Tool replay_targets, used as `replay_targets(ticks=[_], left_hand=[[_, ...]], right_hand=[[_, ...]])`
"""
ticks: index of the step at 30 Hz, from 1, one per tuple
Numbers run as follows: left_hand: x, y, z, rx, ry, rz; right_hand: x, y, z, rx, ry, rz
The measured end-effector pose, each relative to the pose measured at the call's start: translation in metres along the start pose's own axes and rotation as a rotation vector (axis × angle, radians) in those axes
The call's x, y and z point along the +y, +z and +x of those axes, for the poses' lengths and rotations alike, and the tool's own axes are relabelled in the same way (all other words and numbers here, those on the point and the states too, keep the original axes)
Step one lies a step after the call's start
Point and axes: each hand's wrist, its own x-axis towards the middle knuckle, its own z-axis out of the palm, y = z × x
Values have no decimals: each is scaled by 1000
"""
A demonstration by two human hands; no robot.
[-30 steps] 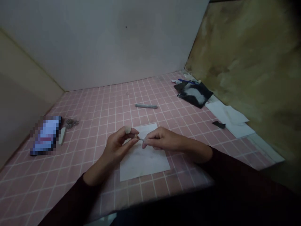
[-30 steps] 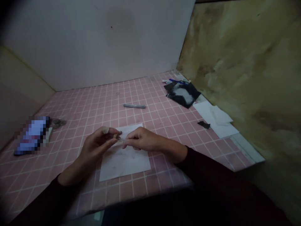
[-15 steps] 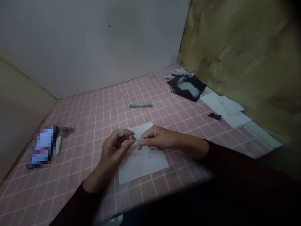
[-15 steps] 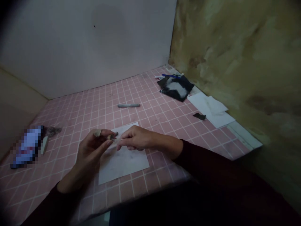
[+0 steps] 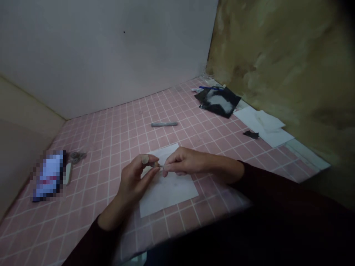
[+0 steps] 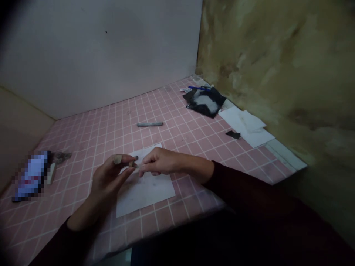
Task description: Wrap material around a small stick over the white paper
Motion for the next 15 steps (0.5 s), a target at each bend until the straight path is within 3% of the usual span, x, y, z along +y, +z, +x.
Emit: replay_targets(ticks=[2, 5, 8, 11, 15], left_hand=[[0, 0, 0, 3, -8, 31], [1, -1, 3, -23, -195, -129], [0, -2, 7, -49, -286, -232], [-2, -4, 7, -61, -125, -32], [0, -7, 6, -117, 207, 285]], right_hand=[[1, 1, 0, 29, -6, -36], [-1, 11, -3, 236, 1, -464], [-3, 19, -5, 301, 32, -737], [-4, 17, -4, 247, 37, -570], [-3, 3, -1, -17, 71, -87]])
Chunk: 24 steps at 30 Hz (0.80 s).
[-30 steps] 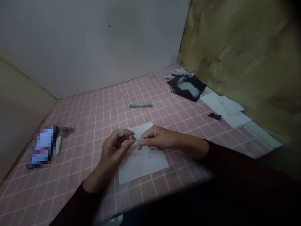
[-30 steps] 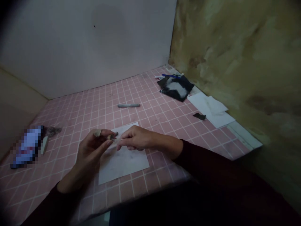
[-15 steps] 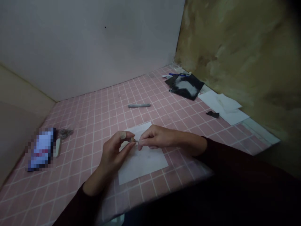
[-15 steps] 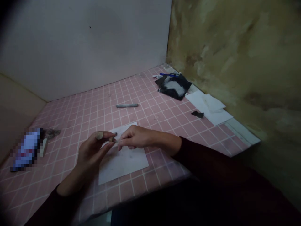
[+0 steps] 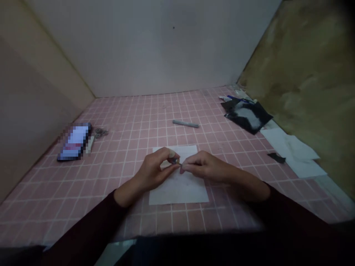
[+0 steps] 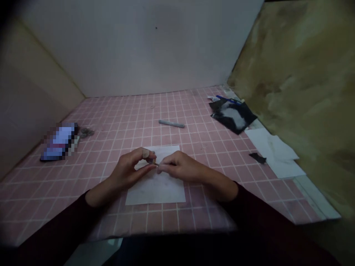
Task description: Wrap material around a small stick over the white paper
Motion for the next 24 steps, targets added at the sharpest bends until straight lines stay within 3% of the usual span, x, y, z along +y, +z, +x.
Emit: replay_targets(ticks=[2, 5, 8, 11, 15, 17, 22, 24], left_hand=[[2, -1, 1, -2, 10, -13], [1, -1, 2, -8, -181, -203], [-2, 0, 3, -8, -337, -391], [-2, 0, 1, 29, -257, -296], [2, -3, -3, -11, 38, -50], [3, -5, -3, -27, 91, -12], [0, -5, -1, 16, -106, -127], [-2, -4, 0, 24, -170, -178]], right_hand=[[0, -1, 0, 14, -8, -8], [3, 7, -2, 270, -67, -352], [6, 17, -2, 357, -49, -562], [7, 17, -1, 307, -48, -473], [1, 3, 1, 26, 16, -105], [-1, 0, 1, -39, 27, -39], [9, 15, -1, 343, -92, -493], [12, 21, -1, 415, -124, -606]])
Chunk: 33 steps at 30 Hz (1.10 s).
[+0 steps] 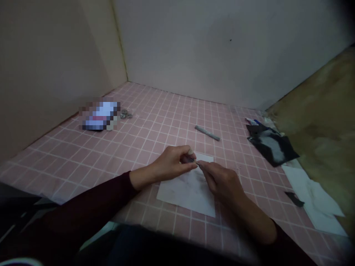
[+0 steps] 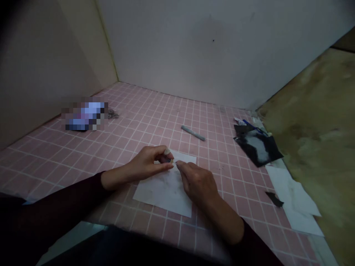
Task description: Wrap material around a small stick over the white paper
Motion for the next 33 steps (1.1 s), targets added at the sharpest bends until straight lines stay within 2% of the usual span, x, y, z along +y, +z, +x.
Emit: replay_targets(ticks=[3, 6, 8, 10, 13, 14, 16, 18, 21, 23, 24, 25, 29, 31, 33], left_hand=[[1, 0, -1, 4, 66, 82], [5, -1, -3, -40, 231, 208], [6, -2, -3, -57, 279, 222], [6, -2, -2, -39, 232, 178], [3, 0, 0, -1, 42, 7], [2, 1, 0, 3, -18, -53], [1, 2, 0, 13, -66, -100], [1, 1, 0, 8, -7, -46], [4, -1, -2, -44, 180, 74], [5, -2, -3, -61, 250, 82], [5, -2, -3, -54, 242, 52], [5, -2, -2, -41, 200, -4], [-1, 3, 2, -17, -137, -359], [-2, 5, 3, -8, -221, -454], [-2, 5, 2, 7, -179, -394]], right_hand=[[-2, -3, 3, -67, 2, 132], [-4, -17, 10, -310, 52, 421], [-4, -23, 12, -399, 74, 513], [-3, -21, 11, -303, 68, 443], [-1, -10, 5, -41, 17, 167], [0, -6, 3, 2, 3, 98], [1, -2, 1, 1, -12, 64], [0, -5, 3, -82, 6, 174], [0, -16, 8, -333, 88, 498], [0, -21, 10, -452, 144, 657], [1, -21, 10, -450, 147, 673], [1, -20, 10, -393, 133, 639], [3, -7, 4, -20, 19, 204], [1, -3, 2, 30, 7, 85], [0, -5, 3, -22, 21, 141]])
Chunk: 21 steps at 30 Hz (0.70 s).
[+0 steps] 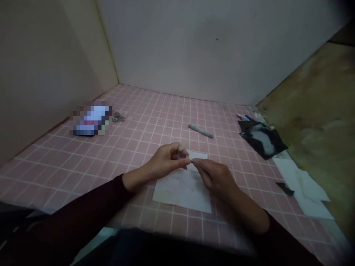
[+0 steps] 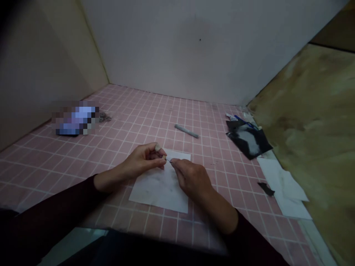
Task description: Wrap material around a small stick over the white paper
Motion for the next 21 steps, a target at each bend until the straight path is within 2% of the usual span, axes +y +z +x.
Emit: replay_targets(ticks=[4, 5, 7, 10, 12, 15, 17, 19, 21], left_hand=[[4, -2, -4, -37, 291, 359], [4, -3, -5, -44, 327, 398], [6, -3, -4, -37, 275, 328], [8, -1, -1, -1, 27, 21], [8, 1, 0, 35, -77, -114], [7, 3, -1, 83, -87, -141], [5, 4, -4, 96, -43, -94], [3, 4, -6, 105, 25, -27], [2, 4, -7, 113, 56, -20]], right_hand=[[-3, -11, 6, -297, 97, 384], [-3, -13, 7, -338, 108, 446], [-2, -13, 7, -291, 88, 436], [0, -8, 5, -58, 37, 176], [-2, -4, 3, 18, 41, 45], [-6, -6, 4, -33, 56, 93], [-7, -11, 7, -118, 77, 263], [-7, -16, 10, -269, 123, 479], [-6, -18, 10, -307, 138, 563]])
